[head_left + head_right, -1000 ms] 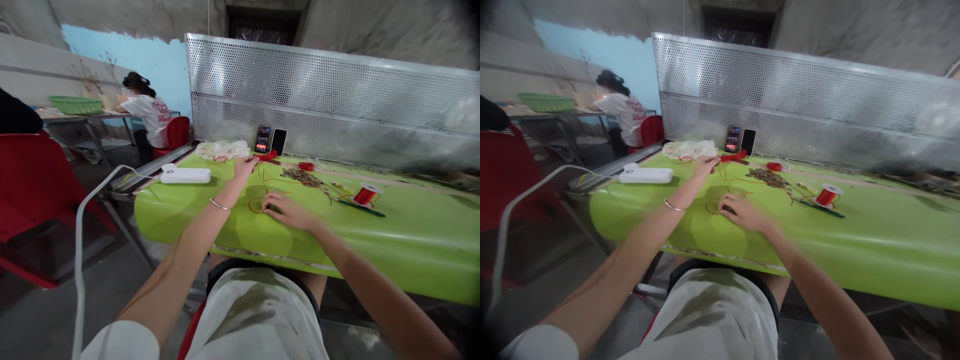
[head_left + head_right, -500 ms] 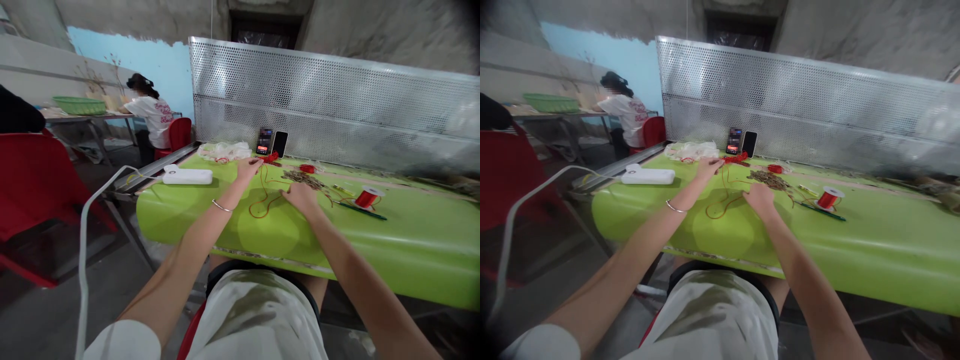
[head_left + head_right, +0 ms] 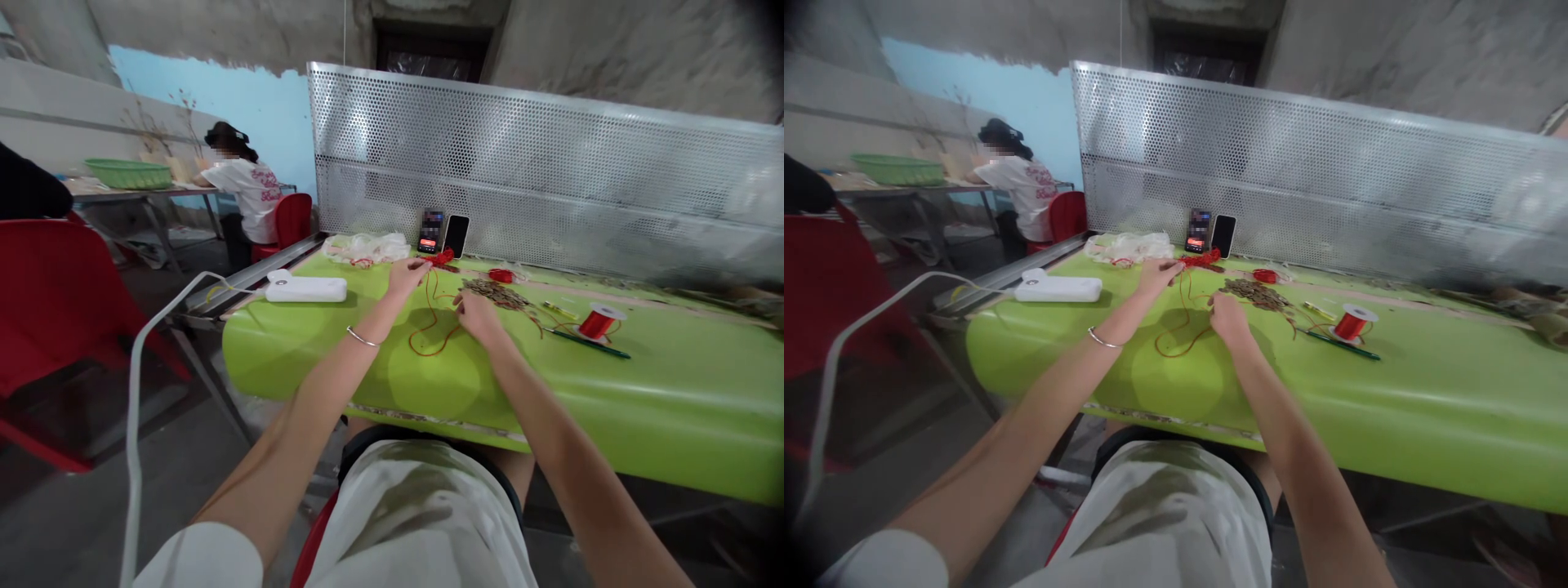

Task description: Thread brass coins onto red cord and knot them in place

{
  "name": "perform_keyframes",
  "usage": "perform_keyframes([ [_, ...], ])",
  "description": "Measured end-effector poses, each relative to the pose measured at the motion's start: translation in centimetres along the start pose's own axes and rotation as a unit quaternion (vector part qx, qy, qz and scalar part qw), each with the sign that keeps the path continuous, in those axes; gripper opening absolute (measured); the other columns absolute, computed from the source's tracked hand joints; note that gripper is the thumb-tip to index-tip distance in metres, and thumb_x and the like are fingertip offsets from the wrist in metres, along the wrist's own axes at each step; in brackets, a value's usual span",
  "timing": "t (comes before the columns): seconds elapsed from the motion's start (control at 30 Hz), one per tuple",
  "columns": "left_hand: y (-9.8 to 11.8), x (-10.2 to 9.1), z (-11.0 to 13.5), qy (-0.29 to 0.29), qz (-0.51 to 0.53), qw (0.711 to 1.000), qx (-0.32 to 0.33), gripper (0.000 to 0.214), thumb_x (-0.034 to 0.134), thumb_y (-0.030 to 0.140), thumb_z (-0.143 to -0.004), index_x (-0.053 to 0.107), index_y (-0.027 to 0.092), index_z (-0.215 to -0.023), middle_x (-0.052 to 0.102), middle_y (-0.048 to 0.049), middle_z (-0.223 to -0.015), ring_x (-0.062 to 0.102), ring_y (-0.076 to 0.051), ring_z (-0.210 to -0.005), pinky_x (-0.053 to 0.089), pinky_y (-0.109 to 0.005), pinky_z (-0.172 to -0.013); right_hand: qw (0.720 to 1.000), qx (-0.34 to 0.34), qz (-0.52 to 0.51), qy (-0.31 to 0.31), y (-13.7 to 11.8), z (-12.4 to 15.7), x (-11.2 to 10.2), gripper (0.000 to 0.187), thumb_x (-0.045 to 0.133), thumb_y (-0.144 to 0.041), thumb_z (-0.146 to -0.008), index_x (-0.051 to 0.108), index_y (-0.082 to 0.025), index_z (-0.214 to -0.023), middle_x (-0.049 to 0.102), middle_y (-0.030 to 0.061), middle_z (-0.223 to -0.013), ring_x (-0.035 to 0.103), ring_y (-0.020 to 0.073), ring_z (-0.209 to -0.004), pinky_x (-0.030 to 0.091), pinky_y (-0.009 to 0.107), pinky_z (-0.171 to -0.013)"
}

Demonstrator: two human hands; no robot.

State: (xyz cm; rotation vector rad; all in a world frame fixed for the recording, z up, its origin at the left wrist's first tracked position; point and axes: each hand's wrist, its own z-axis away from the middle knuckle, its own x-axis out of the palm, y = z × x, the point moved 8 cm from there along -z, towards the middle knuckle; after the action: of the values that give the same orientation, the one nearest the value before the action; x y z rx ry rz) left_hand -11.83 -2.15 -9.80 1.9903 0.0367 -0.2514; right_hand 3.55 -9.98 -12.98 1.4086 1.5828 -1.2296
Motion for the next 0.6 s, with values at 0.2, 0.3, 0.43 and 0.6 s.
perform_keyframes([
  [0.2,-0.1,0.2,0.0,-0.005,-0.007,1.000,0.001,0.017,0.063,0.028,-0.082,0.071,0.014,-0.076,0.050,0.0042,-0.047,0.045,-0.009,-0.047,0.036,-0.024,-0.056,1.000,0.028,-0.002,-0.008,0.8,-0.4,0.1,0.018,0.056,-0.018,-0.082,0.072,-0.013,-0.090,0.071,0.0156,-0.091,0.068,0.0256,-0.087,0.050,0.033,-0.079],
  [0.3,0.0,0.2,0.0,-0.005,0.001,1.000,-0.003,0.015,0.065,0.027,-0.081,0.070,0.014,-0.074,0.050,0.0041,-0.047,0.046,-0.009,-0.047,0.035,-0.024,-0.055,0.998,0.025,0.042,-0.043,0.7,-0.6,0.9,0.017,0.056,-0.013,-0.080,0.073,-0.014,-0.080,0.071,0.0158,-0.081,0.068,0.0262,-0.082,0.050,0.032,-0.075],
  [0.43,0.2,0.3,0.1,-0.010,0.011,1.000,-0.004,0.014,0.065,0.024,-0.081,0.068,0.014,-0.071,0.052,0.0035,-0.049,0.046,-0.008,-0.046,0.035,-0.024,-0.055,0.999,-0.016,0.036,-0.037,-0.1,-0.8,1.2,0.020,0.051,-0.008,-0.080,0.071,-0.013,-0.079,0.071,0.0153,-0.083,0.067,0.0230,-0.082,0.049,0.030,-0.076],
  [0.6,0.9,1.0,0.5,-0.049,-0.011,0.998,0.037,0.015,0.064,0.023,-0.081,0.069,0.015,-0.069,0.057,0.0008,-0.054,0.050,-0.010,-0.052,0.039,-0.024,-0.059,0.979,-0.011,-0.193,0.060,-0.5,-1.1,-0.2,0.018,0.048,-0.024,-0.089,0.063,-0.013,-0.090,0.070,0.0119,-0.088,0.065,0.0194,-0.079,0.049,0.032,-0.078],
])
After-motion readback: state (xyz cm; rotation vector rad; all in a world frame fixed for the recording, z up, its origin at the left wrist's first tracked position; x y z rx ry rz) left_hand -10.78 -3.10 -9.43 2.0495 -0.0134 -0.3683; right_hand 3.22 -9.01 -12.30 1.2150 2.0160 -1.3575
